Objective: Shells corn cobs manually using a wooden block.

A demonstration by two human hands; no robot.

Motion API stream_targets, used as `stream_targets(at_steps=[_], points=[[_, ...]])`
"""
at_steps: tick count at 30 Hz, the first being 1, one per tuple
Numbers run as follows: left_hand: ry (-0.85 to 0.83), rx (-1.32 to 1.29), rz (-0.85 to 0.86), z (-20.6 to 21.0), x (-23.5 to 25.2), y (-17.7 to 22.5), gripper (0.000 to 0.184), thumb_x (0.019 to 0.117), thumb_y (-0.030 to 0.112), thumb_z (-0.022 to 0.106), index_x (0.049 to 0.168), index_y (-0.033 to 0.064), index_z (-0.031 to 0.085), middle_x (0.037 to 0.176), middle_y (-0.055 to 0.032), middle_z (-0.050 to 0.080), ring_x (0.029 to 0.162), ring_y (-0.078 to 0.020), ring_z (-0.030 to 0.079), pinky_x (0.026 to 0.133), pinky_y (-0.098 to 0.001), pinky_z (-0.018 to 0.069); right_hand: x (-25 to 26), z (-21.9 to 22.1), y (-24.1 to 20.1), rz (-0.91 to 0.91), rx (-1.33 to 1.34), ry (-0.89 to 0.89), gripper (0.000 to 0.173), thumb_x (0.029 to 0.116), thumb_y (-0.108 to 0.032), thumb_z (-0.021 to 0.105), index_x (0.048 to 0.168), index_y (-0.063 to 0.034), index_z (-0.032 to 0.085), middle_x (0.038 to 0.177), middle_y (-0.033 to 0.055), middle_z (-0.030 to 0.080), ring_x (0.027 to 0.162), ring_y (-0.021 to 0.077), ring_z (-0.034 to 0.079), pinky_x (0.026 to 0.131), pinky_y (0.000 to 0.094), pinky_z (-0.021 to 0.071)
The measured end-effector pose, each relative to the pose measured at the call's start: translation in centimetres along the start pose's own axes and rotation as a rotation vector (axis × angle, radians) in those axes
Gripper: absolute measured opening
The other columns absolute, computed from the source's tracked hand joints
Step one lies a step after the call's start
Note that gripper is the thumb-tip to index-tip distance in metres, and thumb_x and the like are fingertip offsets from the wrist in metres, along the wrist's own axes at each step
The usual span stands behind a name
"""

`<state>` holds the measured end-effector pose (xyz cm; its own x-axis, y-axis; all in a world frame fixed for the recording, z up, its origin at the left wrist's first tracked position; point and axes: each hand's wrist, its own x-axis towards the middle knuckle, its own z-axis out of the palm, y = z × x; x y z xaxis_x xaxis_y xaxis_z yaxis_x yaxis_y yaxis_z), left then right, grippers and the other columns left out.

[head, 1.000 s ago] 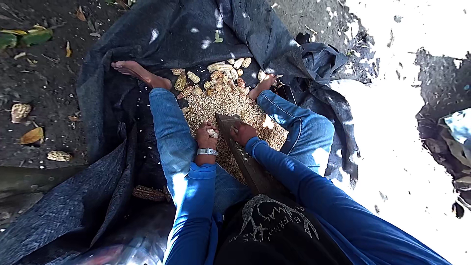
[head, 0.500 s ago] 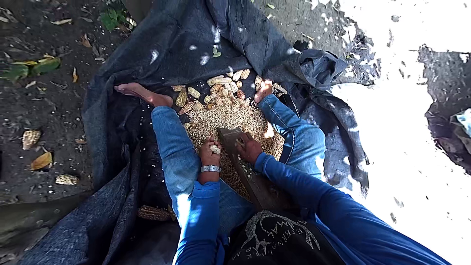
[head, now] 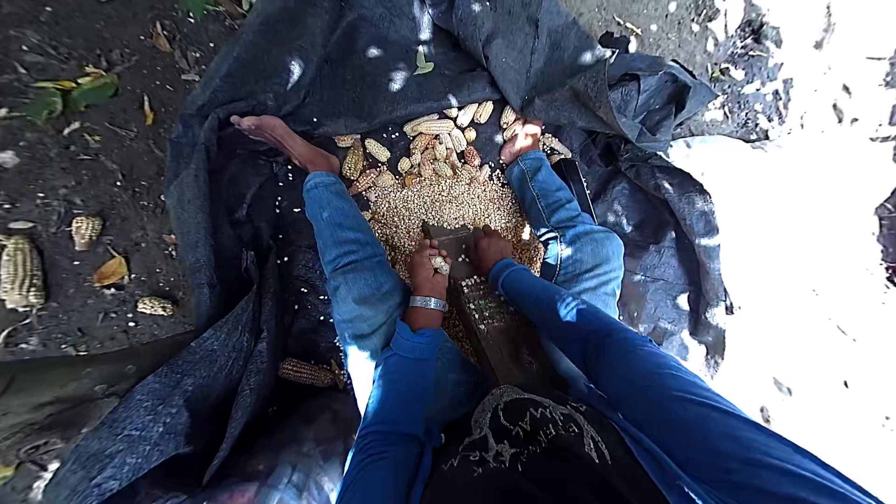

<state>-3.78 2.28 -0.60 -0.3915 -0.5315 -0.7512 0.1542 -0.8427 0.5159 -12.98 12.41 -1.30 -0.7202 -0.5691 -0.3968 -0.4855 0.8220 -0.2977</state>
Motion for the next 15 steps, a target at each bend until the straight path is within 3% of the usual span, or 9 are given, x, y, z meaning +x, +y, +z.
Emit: stream_targets(at_steps=[2,4,9,12,15], points=[[0.005,0.025,0.035,-1.8,-0.7,0.2,0.011,0.1009,0.006,0.047,0.103,0.0092,0.057,0.084,-0.004,0.058,0.059,-0.0128,0.055,0.051,-0.0255,0.0497,-0.3,0.3,-0.7,-0.08,0.02,0.036,0.032,0.1034,-0.022,0.056,0.127,-0.002,0.066,0.129,0.0245,0.062,0.117,0.0455,0.062,0.087,0.0627,0.0549],[0.025,0.038,0.046,-2.8,-1.2,0.6,0.013,0.1004,0.003,0.047,0.104,0.0068,0.059,0.083,-0.005,0.058,0.058,-0.0129,0.055,0.05,-0.0254,0.0496,-3.8,-0.1,-0.7,-0.211,0.039,0.047,0.029,0.102,-0.021,0.056,0.119,-0.0016,0.069,0.121,0.0236,0.065,0.112,0.0428,0.065,0.085,0.0586,0.0565],[-0.066,0.052,0.061,-1.9,-0.8,0.9,0.021,0.0915,-0.006,0.047,0.101,0.0113,0.056,0.092,-0.0031,0.06,0.064,-0.012,0.056,0.055,-0.0257,0.0502,-14.4,0.7,-0.5,-0.568,0.074,0.252,0.027,0.1006,-0.022,0.056,0.087,-0.0031,0.069,0.093,0.0182,0.067,0.085,0.0352,0.07,0.063,0.0472,0.0592],[-0.052,0.038,0.036,-1.1,-0.6,0.3,0.02,0.0933,-0.004,0.049,0.105,0.0107,0.058,0.091,-0.0035,0.06,0.062,-0.0122,0.056,0.052,-0.0258,0.0501,-11.8,0.1,-1.5,-0.507,0.046,0.19,0.027,0.0995,-0.021,0.056,0.091,-0.0006,0.072,0.094,0.02,0.069,0.09,0.0377,0.07,0.073,0.0521,0.0582],[0.006,0.036,-0.007,-1.7,-0.7,-0.2,0.012,0.0981,0.003,0.051,0.105,0.0099,0.058,0.087,-0.0036,0.059,0.06,-0.0127,0.055,0.051,-0.0269,0.0495,-5.5,-0.2,-2.8,-0.289,0.019,-0.017,0.028,0.1014,-0.021,0.057,0.107,0.0017,0.073,0.113,0.0233,0.068,0.109,0.0414,0.066,0.088,0.0568,0.055]])
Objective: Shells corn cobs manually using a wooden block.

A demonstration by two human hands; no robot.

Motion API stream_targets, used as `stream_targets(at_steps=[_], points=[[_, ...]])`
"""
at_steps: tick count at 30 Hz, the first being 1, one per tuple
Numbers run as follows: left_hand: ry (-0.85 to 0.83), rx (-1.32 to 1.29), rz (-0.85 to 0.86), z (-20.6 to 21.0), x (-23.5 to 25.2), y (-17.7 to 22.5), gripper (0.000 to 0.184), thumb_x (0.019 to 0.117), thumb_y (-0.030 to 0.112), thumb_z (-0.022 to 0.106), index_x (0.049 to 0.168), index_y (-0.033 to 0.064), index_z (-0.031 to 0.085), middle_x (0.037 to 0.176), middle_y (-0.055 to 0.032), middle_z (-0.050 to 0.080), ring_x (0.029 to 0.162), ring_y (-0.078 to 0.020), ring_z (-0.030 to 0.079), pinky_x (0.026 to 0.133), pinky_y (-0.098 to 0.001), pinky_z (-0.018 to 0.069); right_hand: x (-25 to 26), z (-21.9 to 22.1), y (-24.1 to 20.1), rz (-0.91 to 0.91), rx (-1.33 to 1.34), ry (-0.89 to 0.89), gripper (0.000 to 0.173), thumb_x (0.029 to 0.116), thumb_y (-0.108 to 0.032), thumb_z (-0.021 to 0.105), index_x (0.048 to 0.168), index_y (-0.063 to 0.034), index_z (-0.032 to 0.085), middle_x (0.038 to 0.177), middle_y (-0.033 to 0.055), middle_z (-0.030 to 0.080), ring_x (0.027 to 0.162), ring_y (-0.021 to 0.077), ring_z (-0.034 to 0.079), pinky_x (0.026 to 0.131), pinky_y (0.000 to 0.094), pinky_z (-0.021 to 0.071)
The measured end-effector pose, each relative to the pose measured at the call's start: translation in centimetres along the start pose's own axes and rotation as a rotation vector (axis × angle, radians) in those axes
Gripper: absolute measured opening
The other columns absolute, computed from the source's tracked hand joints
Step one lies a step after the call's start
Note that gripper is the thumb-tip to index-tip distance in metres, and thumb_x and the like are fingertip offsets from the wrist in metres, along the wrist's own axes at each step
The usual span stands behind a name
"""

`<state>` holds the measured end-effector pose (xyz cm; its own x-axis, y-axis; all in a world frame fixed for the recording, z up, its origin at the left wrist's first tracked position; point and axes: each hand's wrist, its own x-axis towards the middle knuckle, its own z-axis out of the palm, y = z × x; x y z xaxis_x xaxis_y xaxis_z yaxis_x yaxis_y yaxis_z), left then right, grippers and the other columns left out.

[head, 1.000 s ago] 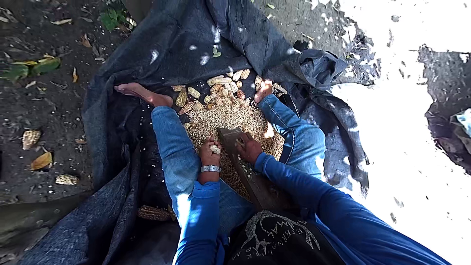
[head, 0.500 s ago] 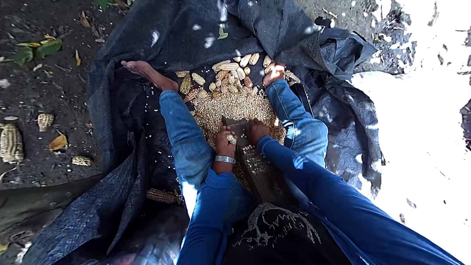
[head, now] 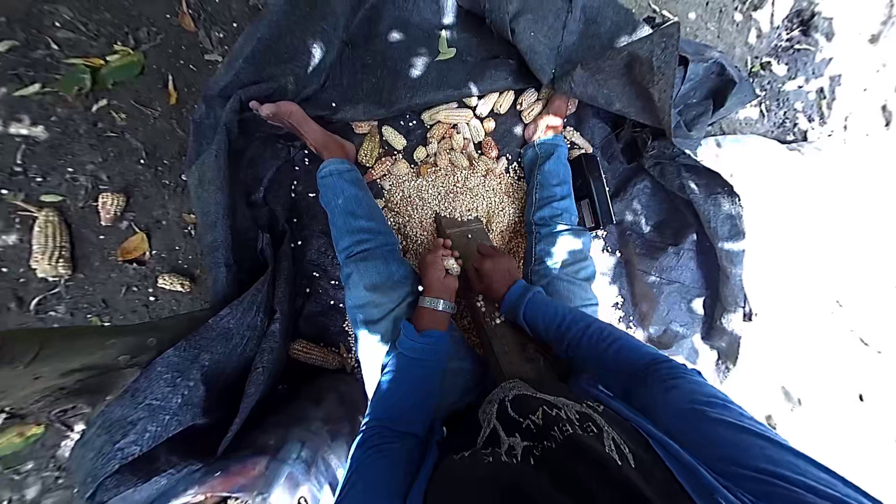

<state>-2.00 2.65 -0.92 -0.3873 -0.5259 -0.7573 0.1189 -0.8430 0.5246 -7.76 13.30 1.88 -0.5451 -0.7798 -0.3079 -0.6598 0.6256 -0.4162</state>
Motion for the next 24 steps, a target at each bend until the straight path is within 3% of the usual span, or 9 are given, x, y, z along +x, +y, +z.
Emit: stream_targets(at_steps=[3,10,12,14,16,18,20,22,24], points=[[0.012,-0.021,0.034,-0.9,-0.2,0.5,0.014,0.0952,0.0,0.049,0.103,0.0086,0.057,0.085,-0.0044,0.058,0.058,-0.013,0.054,0.05,-0.0261,0.0493,3.5,-0.1,-0.1,0.042,-0.088,-0.085,0.028,0.0976,-0.018,0.064,0.117,0.0007,0.071,0.128,0.0237,0.063,0.123,0.0425,0.059,0.095,0.058,0.0534],[-0.029,0.01,0.014,-1.6,0.1,0.8,0.014,0.0957,0.001,0.05,0.102,0.0112,0.056,0.088,-0.0035,0.057,0.061,-0.0125,0.054,0.052,-0.0261,0.0496,-5.7,0.3,1.7,-0.206,0.028,0.139,0.029,0.1006,-0.023,0.055,0.092,0.0,0.072,0.096,0.0201,0.068,0.092,0.0383,0.069,0.073,0.0521,0.0587],[0.001,0.024,-0.021,-1.0,0.4,0.7,0.009,0.0989,0.007,0.051,0.102,0.0126,0.057,0.085,-0.0025,0.059,0.061,-0.0117,0.056,0.052,-0.0255,0.05,-5.7,-0.4,2.6,-0.102,0.372,0.103,0.033,0.1003,-0.026,0.058,0.087,0.0022,0.07,0.087,0.0156,0.065,0.083,0.0287,0.065,0.074,0.0465,0.0547],[-0.004,0.014,-0.038,-0.8,0.8,0.7,0.008,0.0997,0.007,0.051,0.102,0.0131,0.057,0.086,-0.0022,0.059,0.061,-0.0114,0.055,0.052,-0.0253,0.0497,-4.3,-1.4,2.8,0.146,0.92,0.111,0.026,0.1009,-0.016,0.059,0.08,0.0006,0.062,0.072,0.0038,0.057,0.065,0.0107,0.054,0.064,0.0293,0.0484],[0.005,0.007,-0.043,-1.1,1.1,0.6,0.009,0.0996,0.007,0.051,0.101,0.0127,0.058,0.085,-0.0019,0.059,0.06,-0.0113,0.055,0.052,-0.0251,0.05,-3.0,-2.9,2.8,0.422,1.373,0.015,0.03,0.1099,-0.022,0.044,0.095,-0.0031,0.063,0.073,0.0027,0.061,0.059,0.0092,0.057,0.055,0.0264,0.0514],[0.016,0.004,-0.04,-1.5,1.5,0.6,0.01,0.0982,0.005,0.052,0.099,0.0119,0.059,0.085,-0.0022,0.059,0.059,-0.0113,0.055,0.051,-0.0252,0.0497,-2.5,-3.8,2.7,0.498,1.528,-0.135,0.042,0.1124,-0.035,0.032,0.111,-0.0063,0.062,0.083,0.0036,0.063,0.062,0.0111,0.059,0.053,0.0254,0.0513],[0.014,-0.01,-0.033,-1.9,2.1,0.6,0.01,0.0969,0.004,0.051,0.097,0.0112,0.059,0.084,-0.0026,0.059,0.058,-0.0113,0.055,0.05,-0.0245,0.0495,-3.2,-3.6,2.9,0.392,1.421,-0.149,0.033,0.1112,-0.03,0.039,0.112,-0.0054,0.06,0.088,0.0032,0.062,0.064,0.0092,0.058,0.056,0.0242,0.0506],[0.002,-0.008,-0.04,-1.9,2.5,0.5,0.01,0.0983,0.007,0.051,0.094,0.0127,0.058,0.082,-0.0013,0.059,0.058,-0.0106,0.055,0.05,-0.0239,0.0495,-5.0,-2.4,3.2,0.176,1.076,0.036,0.023,0.1037,-0.021,0.057,0.099,-0.0009,0.067,0.083,0.0019,0.064,0.067,0.0053,0.057,0.063,0.023,0.0496],[-0.008,0.004,-0.051,-1.5,2.5,0.5,0.01,0.0979,0.006,0.051,0.095,0.0133,0.058,0.083,-0.0011,0.059,0.058,-0.0103,0.054,0.051,-0.0238,0.0495,-7.4,-0.8,3.1,-0.042,0.599,0.211,0.029,0.0983,-0.027,0.065,0.097,0.0009,0.074,0.09,0.0106,0.067,0.079,0.0154,0.063,0.074,0.0313,0.0553]])
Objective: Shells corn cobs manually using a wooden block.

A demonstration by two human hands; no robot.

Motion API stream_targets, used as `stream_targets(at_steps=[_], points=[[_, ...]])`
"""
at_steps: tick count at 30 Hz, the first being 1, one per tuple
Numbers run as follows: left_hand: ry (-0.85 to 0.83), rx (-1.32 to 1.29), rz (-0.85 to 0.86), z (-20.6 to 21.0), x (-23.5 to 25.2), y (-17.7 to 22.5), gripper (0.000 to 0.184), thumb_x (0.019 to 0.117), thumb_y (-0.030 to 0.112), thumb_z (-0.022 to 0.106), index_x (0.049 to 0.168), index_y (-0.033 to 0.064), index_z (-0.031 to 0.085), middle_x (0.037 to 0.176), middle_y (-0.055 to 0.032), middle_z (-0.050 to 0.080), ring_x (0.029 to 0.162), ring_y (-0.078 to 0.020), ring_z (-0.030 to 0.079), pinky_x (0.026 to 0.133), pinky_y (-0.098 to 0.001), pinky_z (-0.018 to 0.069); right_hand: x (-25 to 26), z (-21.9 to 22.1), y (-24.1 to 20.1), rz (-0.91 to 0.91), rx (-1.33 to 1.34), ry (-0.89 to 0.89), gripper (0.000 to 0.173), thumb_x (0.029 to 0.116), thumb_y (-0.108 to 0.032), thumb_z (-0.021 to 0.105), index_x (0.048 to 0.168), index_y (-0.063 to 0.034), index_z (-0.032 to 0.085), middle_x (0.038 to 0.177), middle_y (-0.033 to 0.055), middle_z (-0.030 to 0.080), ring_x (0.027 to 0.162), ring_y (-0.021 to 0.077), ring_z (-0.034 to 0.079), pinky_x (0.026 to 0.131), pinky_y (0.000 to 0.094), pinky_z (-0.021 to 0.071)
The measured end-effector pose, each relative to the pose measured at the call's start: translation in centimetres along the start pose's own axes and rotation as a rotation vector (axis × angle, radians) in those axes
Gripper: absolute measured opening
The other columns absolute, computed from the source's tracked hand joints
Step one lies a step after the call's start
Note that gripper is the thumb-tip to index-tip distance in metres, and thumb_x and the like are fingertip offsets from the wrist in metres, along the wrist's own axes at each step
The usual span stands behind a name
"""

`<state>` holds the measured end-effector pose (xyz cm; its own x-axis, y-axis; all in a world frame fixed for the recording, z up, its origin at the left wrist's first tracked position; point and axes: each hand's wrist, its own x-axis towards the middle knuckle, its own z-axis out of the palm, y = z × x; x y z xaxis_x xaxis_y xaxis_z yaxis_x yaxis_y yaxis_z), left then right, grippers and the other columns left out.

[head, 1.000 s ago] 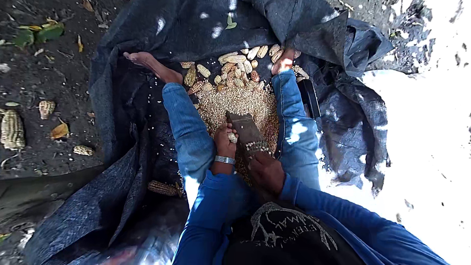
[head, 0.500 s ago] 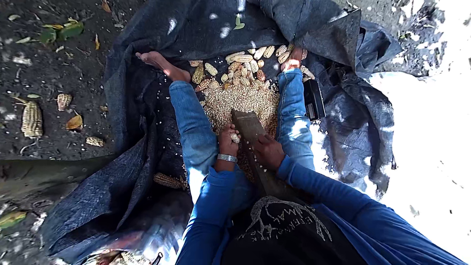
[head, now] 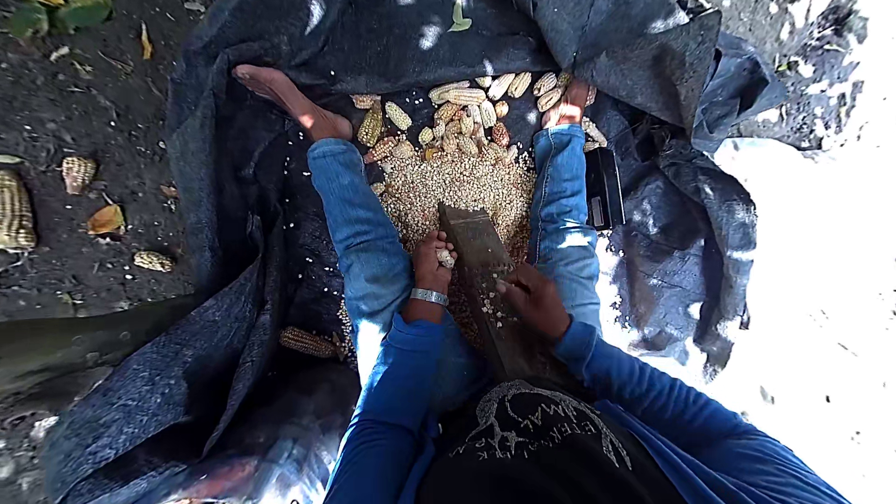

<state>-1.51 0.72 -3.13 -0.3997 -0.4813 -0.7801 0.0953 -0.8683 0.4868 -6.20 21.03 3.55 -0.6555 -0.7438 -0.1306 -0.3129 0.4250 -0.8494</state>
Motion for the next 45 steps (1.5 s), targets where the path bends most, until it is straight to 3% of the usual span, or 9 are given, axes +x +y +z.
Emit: stream_targets(at_steps=[4,8,10,14,22,29,34,40,45], points=[[0.016,0.036,-0.019,1.0,0.0,-0.1,0.007,0.1008,0.01,0.052,0.104,0.0141,0.057,0.085,-0.0006,0.06,0.06,-0.0099,0.056,0.052,-0.0239,0.05,-0.4,2.7,0.2,-0.343,-0.445,0.083,0.028,0.0964,-0.026,0.063,0.085,-0.0027,0.071,0.083,0.0162,0.067,0.078,0.0325,0.067,0.08,0.0505,0.0534],[0.01,0.093,0.016,1.4,-0.2,-0.2,0.018,0.0977,0.006,0.052,0.113,0.0138,0.057,0.094,-0.0014,0.059,0.066,-0.0105,0.055,0.055,-0.0243,0.0491,7.6,4.2,1.7,-0.064,-0.546,-0.105,0.029,0.099,-0.022,0.063,0.099,0.0051,0.073,0.105,0.0245,0.068,0.101,0.0414,0.067,0.092,0.059,0.0504],[0.026,0.071,0.032,1.3,0.1,-0.5,0.013,0.0982,0.007,0.053,0.109,0.0129,0.057,0.091,-0.0017,0.058,0.064,-0.0112,0.056,0.056,-0.0252,0.0502,11.0,5.3,2.3,0.013,-0.553,-0.181,0.032,0.1027,-0.023,0.06,0.109,0.0065,0.07,0.117,0.0269,0.065,0.113,0.0437,0.064,0.098,0.0589,0.0498],[0.059,0.084,0.047,0.1,0.2,-0.6,0.007,0.0983,0.01,0.056,0.093,0.0137,0.058,0.083,-0.0016,0.059,0.06,-0.0117,0.055,0.053,-0.0262,0.0508,10.4,5.5,1.7,-0.044,-0.44,-0.082,0.027,0.0988,-0.02,0.066,0.106,0.0065,0.069,0.111,0.0263,0.066,0.105,0.0431,0.067,0.091,0.0582,0.0545],[0.05,0.144,0.007,2.1,0.1,-0.1,0.012,0.1,0.008,0.051,0.109,0.0126,0.057,0.089,-0.0016,0.058,0.063,-0.0105,0.055,0.053,-0.0243,0.0486,-1.1,0.9,0.5,-0.303,-0.366,-0.024,0.022,0.092,-0.022,0.068,0.084,-0.0015,0.072,0.086,0.0165,0.068,0.085,0.0316,0.069,0.08,0.0437,0.0586],[0.037,0.147,0.082,2.3,-0.1,-0.5,0.012,0.0996,0.006,0.051,0.107,0.0123,0.057,0.088,-0.0005,0.06,0.063,-0.0095,0.056,0.054,-0.0233,0.0497,5.0,2.7,0.2,-0.09,-0.403,-0.19,0.03,0.0965,-0.031,0.068,0.1,-0.0027,0.076,0.102,0.0183,0.07,0.102,0.0364,0.067,0.09,0.0517,0.0557],[0.028,0.169,0.096,0.2,0.3,-0.4,0.011,0.0983,0.007,0.052,0.106,0.0122,0.057,0.09,-0.0016,0.058,0.064,-0.0111,0.056,0.055,-0.0255,0.051,5.5,2.2,0.1,-0.03,-0.302,-0.206,0.05,0.0862,-0.04,0.081,0.119,-0.0044,0.069,0.119,0.0225,0.063,0.093,0.0364,0.069,0.079,0.0533,0.0597],[0.065,0.11,0.051,0.3,1.0,-1.0,0.008,0.0997,0.007,0.051,0.096,0.0117,0.057,0.082,-0.002,0.059,0.058,-0.011,0.055,0.05,-0.0243,0.0495,1.5,0.2,1.7,-0.256,-0.139,0.075,0.027,0.0918,-0.032,0.076,0.093,-0.0047,0.078,0.087,0.0121,0.068,0.076,0.0201,0.066,0.069,0.0349,0.0584],[0.086,0.071,0.036,1.0,2.0,-0.5,0.013,0.0973,0.002,0.048,0.105,0.0086,0.056,0.085,-0.0047,0.058,0.058,-0.0128,0.055,0.05,-0.0255,0.0483,-1.9,0.6,0.5,-0.369,-0.436,0.174,0.025,0.092,-0.026,0.069,0.077,-0.0057,0.071,0.079,0.0126,0.065,0.076,0.0277,0.065,0.067,0.0373,0.0569]])
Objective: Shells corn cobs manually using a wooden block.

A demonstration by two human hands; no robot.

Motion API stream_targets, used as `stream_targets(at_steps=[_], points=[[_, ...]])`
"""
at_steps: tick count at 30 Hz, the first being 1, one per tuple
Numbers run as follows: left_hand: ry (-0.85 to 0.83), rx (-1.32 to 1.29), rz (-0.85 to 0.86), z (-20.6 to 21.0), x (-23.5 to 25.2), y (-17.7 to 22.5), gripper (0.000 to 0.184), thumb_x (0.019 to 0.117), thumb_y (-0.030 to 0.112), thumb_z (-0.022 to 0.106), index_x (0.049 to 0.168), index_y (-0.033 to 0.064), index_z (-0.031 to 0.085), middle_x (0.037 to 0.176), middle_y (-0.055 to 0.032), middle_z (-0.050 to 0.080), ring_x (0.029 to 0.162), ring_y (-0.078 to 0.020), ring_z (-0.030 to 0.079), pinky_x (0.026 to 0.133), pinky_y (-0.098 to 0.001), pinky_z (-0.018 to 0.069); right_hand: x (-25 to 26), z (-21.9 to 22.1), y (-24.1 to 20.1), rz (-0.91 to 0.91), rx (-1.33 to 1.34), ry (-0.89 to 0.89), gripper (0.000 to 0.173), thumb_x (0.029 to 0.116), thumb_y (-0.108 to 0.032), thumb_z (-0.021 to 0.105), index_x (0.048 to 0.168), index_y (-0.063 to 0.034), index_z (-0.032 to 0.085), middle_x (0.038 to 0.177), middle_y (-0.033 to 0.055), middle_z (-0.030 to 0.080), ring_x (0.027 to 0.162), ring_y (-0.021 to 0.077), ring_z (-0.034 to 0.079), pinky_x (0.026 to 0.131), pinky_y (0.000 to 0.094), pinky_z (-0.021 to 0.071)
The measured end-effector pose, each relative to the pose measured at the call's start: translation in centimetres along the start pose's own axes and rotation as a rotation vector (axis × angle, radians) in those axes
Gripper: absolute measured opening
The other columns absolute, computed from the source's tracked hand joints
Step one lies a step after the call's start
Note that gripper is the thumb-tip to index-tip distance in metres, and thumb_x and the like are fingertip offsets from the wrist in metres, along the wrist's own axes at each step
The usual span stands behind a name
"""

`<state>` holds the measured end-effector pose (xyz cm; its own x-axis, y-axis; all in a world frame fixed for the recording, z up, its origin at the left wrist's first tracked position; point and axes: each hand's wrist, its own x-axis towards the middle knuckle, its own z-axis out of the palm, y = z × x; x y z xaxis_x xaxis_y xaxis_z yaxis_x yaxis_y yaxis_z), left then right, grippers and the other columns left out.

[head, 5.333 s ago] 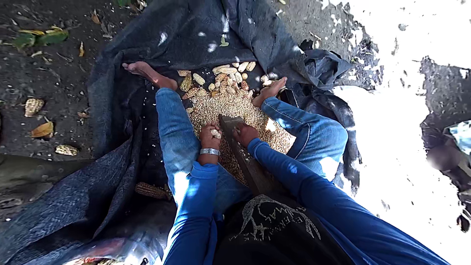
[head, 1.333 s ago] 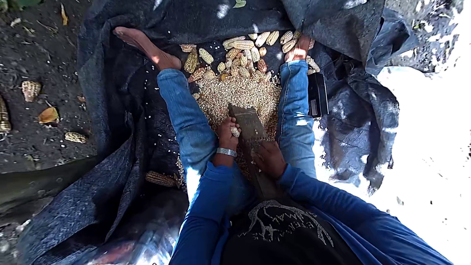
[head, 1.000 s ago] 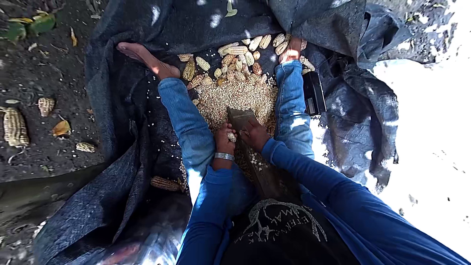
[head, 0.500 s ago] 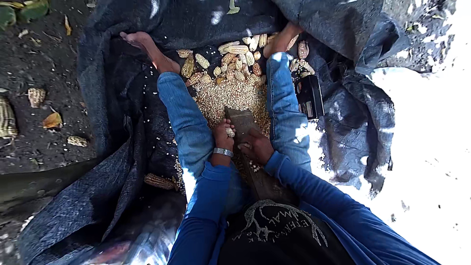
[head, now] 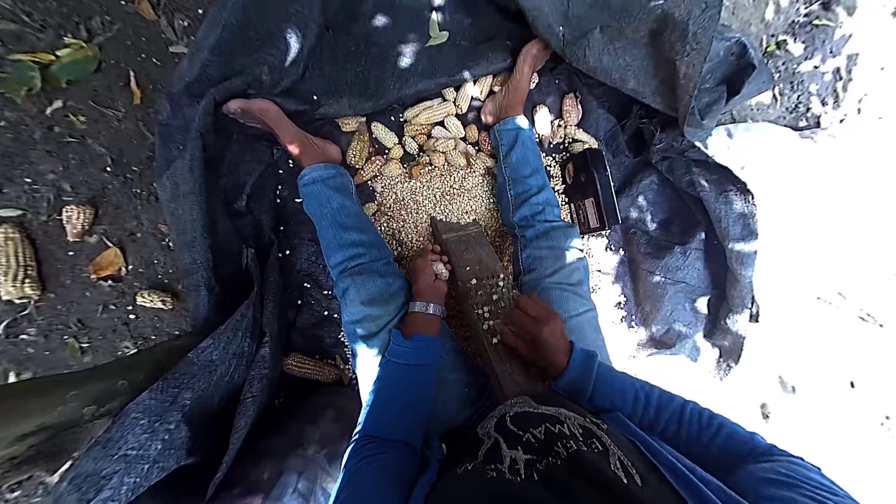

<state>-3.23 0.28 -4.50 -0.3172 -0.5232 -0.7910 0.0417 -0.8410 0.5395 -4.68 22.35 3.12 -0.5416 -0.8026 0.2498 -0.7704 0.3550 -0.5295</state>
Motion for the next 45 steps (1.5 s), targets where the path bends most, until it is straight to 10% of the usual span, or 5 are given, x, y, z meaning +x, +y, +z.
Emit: stream_targets(at_steps=[9,14,22,29,45], points=[[-0.049,0.108,0.148,-0.7,-0.9,0.1,0.02,0.093,-0.003,0.053,0.107,0.0103,0.057,0.095,-0.0044,0.061,0.063,-0.0131,0.057,0.052,-0.0264,0.0505,13.4,9.4,5.7,0.42,-0.041,-0.429,0.029,0.1034,-0.023,0.059,0.119,0.0,0.069,0.122,0.0252,0.065,0.115,0.0437,0.064,0.093,0.0603,0.054],[-0.433,0.3,0.187,-1.7,-1.9,2.1,0.023,0.1025,0.012,0.06,0.125,0.0137,0.065,0.105,-0.0047,0.069,0.057,-0.0074,0.057,0.047,-0.021,0.0489,12.6,7.7,5.6,0.675,0.588,-0.092,0.04,0.1036,-0.039,0.06,0.083,-0.0055,0.064,0.069,0.0061,0.058,0.057,0.0145,0.053,0.054,0.0341,0.0463],[-0.492,0.466,0.309,-0.3,-3.0,0.8,0.008,0.0979,0.014,0.069,0.103,0.0072,0.069,0.09,-0.0034,0.068,0.057,-0.0077,0.054,0.051,-0.0222,0.0484,11.8,5.4,2.0,0.785,0.858,-0.007,0.067,0.1102,-0.051,0.012,0.114,-0.0054,0.062,0.096,0.0073,0.064,0.08,0.0139,0.061,0.073,0.0363,0.0545],[-0.435,0.257,0.441,-0.7,-2.2,0.3,0.023,0.0934,0.007,0.072,0.116,0.0059,0.066,0.094,-0.0047,0.067,0.066,-0.0105,0.061,0.061,-0.0268,0.0564,9.9,5.4,3.4,0.437,0.251,-0.252,0.054,0.1044,-0.049,0.051,0.106,0.0027,0.065,0.074,0.0174,0.065,0.07,0.0371,0.067,0.067,0.0599,0.0542],[-0.554,0.064,0.49,0.1,-4.1,-1.6,0.019,0.1032,0.02,0.057,0.114,0.0122,0.071,0.112,-0.0055,0.072,0.067,-0.0068,0.063,0.059,-0.0214,0.0546,9.9,5.3,3.2,0.805,0.995,0.016,0.051,0.1103,-0.047,0.029,0.115,-0.0078,0.061,0.067,0.0001,0.056,0.049,0.007,0.047,0.047,0.0243,0.0437]])
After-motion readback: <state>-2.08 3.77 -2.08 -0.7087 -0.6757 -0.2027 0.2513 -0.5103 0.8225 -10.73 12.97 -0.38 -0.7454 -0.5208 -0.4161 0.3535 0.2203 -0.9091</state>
